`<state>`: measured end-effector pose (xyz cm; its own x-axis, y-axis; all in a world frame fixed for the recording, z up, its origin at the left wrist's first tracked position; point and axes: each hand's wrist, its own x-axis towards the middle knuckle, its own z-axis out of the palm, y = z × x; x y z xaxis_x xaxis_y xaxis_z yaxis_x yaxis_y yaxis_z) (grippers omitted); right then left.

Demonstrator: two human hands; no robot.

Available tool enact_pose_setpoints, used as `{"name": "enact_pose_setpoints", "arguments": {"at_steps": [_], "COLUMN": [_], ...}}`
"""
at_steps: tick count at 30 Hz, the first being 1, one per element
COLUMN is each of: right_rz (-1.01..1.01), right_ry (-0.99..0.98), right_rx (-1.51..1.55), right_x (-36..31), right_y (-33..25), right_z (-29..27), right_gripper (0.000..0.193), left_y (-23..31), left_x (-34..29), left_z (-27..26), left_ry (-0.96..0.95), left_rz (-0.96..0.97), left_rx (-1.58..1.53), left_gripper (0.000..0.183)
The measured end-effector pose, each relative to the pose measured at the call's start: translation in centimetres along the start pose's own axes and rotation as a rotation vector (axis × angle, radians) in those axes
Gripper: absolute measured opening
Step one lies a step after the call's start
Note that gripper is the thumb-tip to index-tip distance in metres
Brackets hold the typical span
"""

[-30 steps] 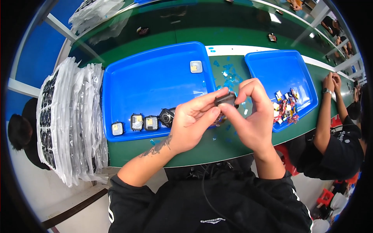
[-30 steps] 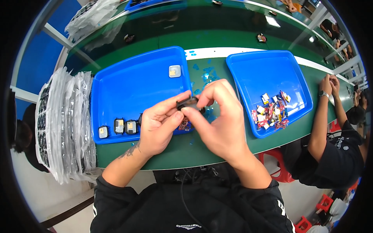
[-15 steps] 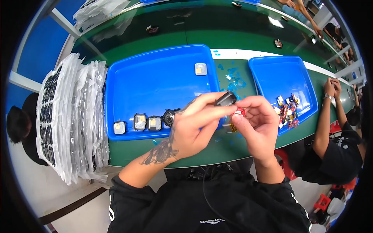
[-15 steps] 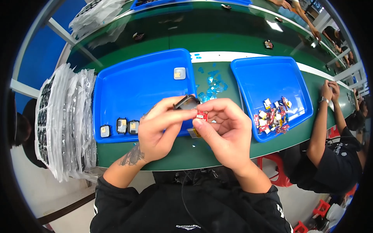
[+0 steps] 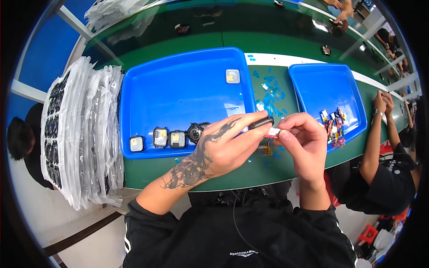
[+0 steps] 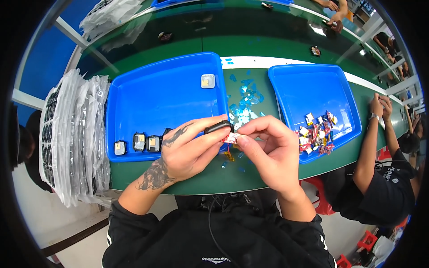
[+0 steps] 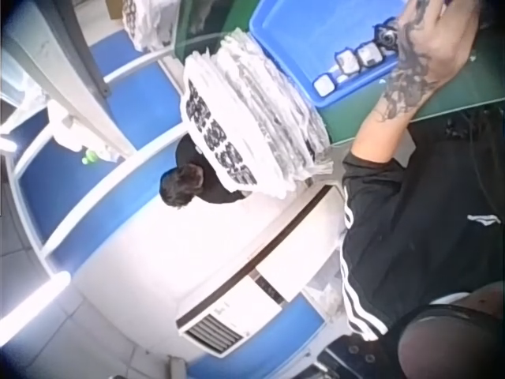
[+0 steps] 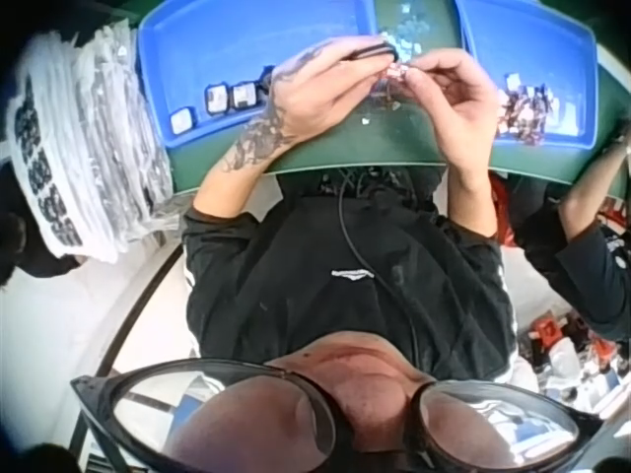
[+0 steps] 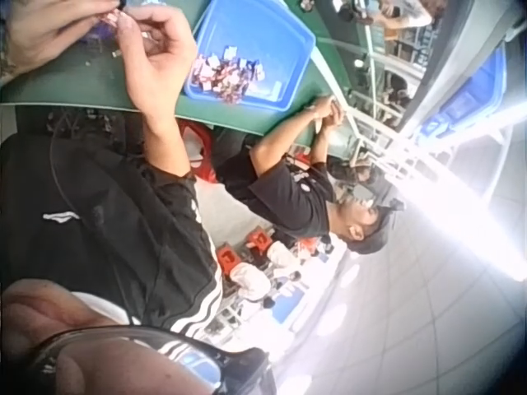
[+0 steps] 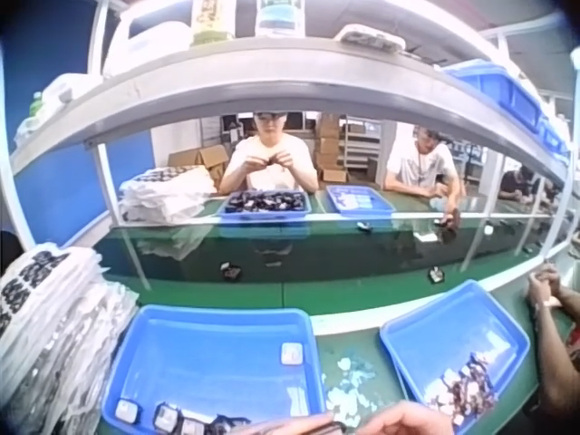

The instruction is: The recorder is assembling small electronic components, specifically inserting small PCBs and modules into plastic frames on an assembly line.

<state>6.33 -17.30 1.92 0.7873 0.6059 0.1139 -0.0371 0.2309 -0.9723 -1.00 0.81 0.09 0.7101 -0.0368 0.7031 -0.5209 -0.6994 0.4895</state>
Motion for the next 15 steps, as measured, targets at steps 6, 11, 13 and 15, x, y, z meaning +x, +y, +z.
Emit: {"name": "enact_pose_setpoints", "arguments": {"at_steps": [6,11,13,15], "right_rz": [0.091,0.075,0.038,-0.004], "right_ry": [-0.102,-0.144,-0.124,-0.101], "right_rx": [0.034,-0.018,-0.077,-0.194], "right_x": [0.41,0.36,0.08,-0.14], "right_y": [-0.42,-0.48,-0.66,-0.63], "right_z": [-0.56,-0.54,-0.37,-0.3], "right_gripper": [0.01,0.008,0.008,0.006], "left_y": [-0.34,-0.05,0.07,0.26], "left_x": [-0.08,-0.08,0.0,-0.02], "left_z": [0.26,-0.07,-0.19,-0.46], "left_ry": [0.016,-0.024,-0.022,-0.146], "left_rz": [0.048,0.033,0.023,-0.318], "left_rx": [0.03,-0.019,-0.046,-0.348], "left_gripper": [0.029,0.025,0.023,0.019]}}
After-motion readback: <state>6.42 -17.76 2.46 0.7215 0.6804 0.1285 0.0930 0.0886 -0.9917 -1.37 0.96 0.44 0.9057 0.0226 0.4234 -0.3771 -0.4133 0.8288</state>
